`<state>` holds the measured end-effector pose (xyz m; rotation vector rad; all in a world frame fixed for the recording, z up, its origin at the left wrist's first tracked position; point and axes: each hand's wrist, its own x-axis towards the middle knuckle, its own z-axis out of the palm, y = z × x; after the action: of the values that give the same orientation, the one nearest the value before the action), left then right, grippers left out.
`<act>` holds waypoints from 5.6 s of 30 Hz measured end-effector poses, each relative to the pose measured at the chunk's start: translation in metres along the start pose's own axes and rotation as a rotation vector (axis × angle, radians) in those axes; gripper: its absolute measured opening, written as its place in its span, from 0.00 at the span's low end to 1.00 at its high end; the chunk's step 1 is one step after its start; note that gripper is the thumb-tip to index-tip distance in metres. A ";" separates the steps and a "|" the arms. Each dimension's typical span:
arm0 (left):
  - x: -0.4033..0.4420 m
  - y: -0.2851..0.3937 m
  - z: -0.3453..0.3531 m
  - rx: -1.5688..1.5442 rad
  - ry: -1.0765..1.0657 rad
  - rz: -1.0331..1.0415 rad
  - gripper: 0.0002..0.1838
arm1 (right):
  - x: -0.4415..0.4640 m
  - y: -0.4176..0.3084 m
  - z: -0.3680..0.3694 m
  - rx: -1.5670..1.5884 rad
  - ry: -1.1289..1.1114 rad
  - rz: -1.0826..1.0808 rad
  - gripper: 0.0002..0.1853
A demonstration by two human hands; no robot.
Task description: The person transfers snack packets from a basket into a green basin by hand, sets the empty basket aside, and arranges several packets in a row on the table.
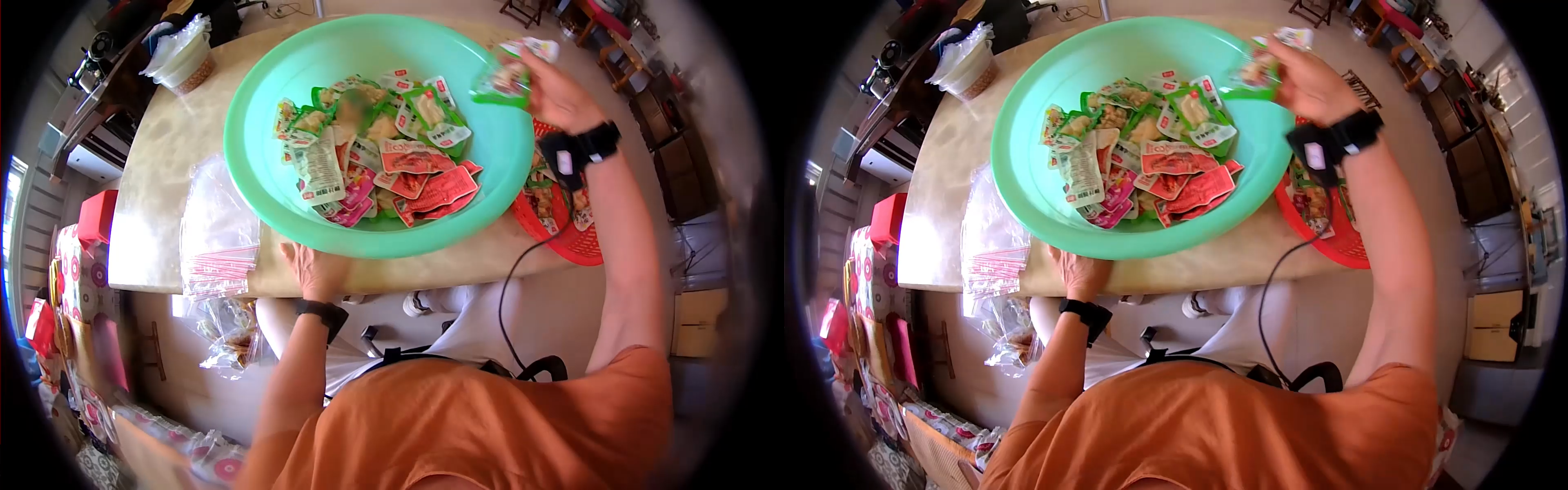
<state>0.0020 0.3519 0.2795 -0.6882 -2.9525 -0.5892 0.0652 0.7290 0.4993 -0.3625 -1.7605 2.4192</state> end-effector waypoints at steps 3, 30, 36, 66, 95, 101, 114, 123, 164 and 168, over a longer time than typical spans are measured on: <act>0.002 0.005 -0.007 -0.019 -0.049 -0.040 0.19 | 0.066 0.005 0.023 0.094 -0.376 -0.052 0.22; -0.005 0.012 -0.001 0.245 0.013 0.042 0.24 | -0.111 0.098 -0.138 -1.510 0.232 0.441 0.30; -0.002 0.018 -0.011 0.247 -0.061 0.053 0.23 | -0.093 0.114 -0.126 -1.390 0.254 0.723 0.33; -0.004 0.006 -0.026 -0.141 0.055 -0.032 0.27 | 0.018 0.023 0.136 -0.144 -0.029 -0.224 0.26; -0.002 0.037 -0.024 0.296 -0.139 0.035 0.23 | -0.125 0.105 -0.218 -1.210 0.593 0.863 0.21; -0.001 -0.011 0.021 0.371 0.032 0.087 0.17 | -0.111 0.130 -0.193 -1.149 0.526 0.807 0.10; -0.001 0.008 -0.016 -0.063 -0.020 -0.076 0.26 | -0.052 0.005 -0.049 -0.377 0.250 0.067 0.22; -0.002 0.007 -0.022 -0.073 0.042 -0.023 0.25 | 0.038 0.015 0.117 -0.280 -0.022 -0.249 0.28; -0.003 0.034 -0.021 0.276 -0.201 0.023 0.22 | -0.060 0.087 -0.153 -1.265 0.677 -0.004 0.15; -0.005 0.024 -0.014 0.225 -0.144 0.060 0.21 | -0.062 0.050 -0.166 -0.923 0.784 -0.200 0.14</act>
<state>0.0170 0.3646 0.3003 -0.8232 -3.0492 -0.2058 0.1716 0.8511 0.4112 -0.9759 -2.1650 0.9399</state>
